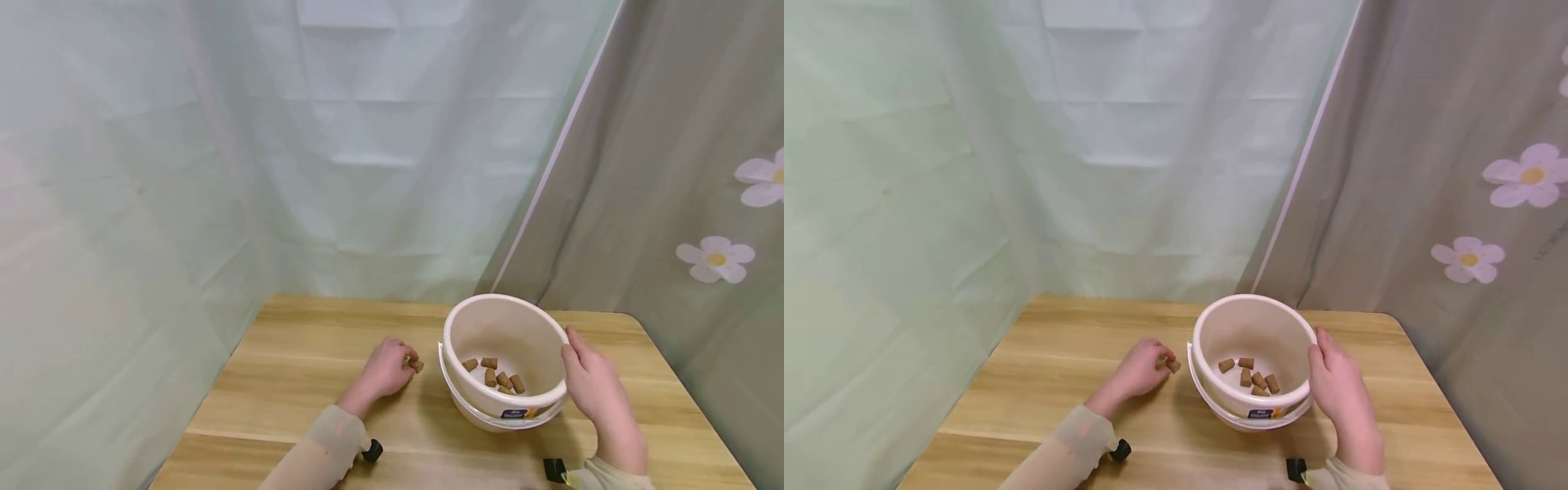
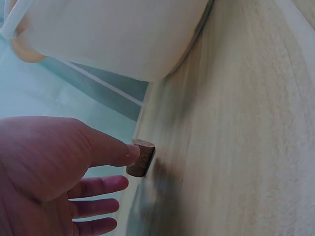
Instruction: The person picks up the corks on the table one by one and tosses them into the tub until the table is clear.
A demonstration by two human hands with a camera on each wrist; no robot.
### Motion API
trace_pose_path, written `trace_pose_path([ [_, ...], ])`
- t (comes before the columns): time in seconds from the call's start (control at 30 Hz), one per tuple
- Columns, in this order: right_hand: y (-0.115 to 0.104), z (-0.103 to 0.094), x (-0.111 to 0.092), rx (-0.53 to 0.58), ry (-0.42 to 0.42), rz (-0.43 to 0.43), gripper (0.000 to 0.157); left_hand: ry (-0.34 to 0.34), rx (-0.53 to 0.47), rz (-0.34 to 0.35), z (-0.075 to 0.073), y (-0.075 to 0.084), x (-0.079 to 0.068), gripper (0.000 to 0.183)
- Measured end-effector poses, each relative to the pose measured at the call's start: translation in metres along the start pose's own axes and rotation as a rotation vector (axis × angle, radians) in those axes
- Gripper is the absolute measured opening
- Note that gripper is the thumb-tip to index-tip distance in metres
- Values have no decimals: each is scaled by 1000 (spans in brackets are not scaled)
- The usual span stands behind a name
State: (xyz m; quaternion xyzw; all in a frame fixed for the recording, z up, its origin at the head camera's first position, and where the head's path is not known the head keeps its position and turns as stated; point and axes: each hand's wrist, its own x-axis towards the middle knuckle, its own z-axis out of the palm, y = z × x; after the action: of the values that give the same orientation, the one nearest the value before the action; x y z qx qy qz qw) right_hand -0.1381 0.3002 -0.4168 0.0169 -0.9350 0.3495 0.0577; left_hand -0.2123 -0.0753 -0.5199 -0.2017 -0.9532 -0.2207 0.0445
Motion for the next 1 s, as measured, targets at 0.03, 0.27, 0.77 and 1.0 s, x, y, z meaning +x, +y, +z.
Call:
trace_pose_path([
  [0.03,0,1,-1,0,-1,0,64,1,7,1,2,-1,-1,13],
  [0.27,3,4,-4,-3,18,-5,62,10,12,-1,6,0,-1,14],
  [0.77,0,0,1,19,-4,12,65,47,66,11,7,0,3,7],
  [1.0,0,1,1,13,-1,9,64,22,64,11,5,-2,-2,12],
])
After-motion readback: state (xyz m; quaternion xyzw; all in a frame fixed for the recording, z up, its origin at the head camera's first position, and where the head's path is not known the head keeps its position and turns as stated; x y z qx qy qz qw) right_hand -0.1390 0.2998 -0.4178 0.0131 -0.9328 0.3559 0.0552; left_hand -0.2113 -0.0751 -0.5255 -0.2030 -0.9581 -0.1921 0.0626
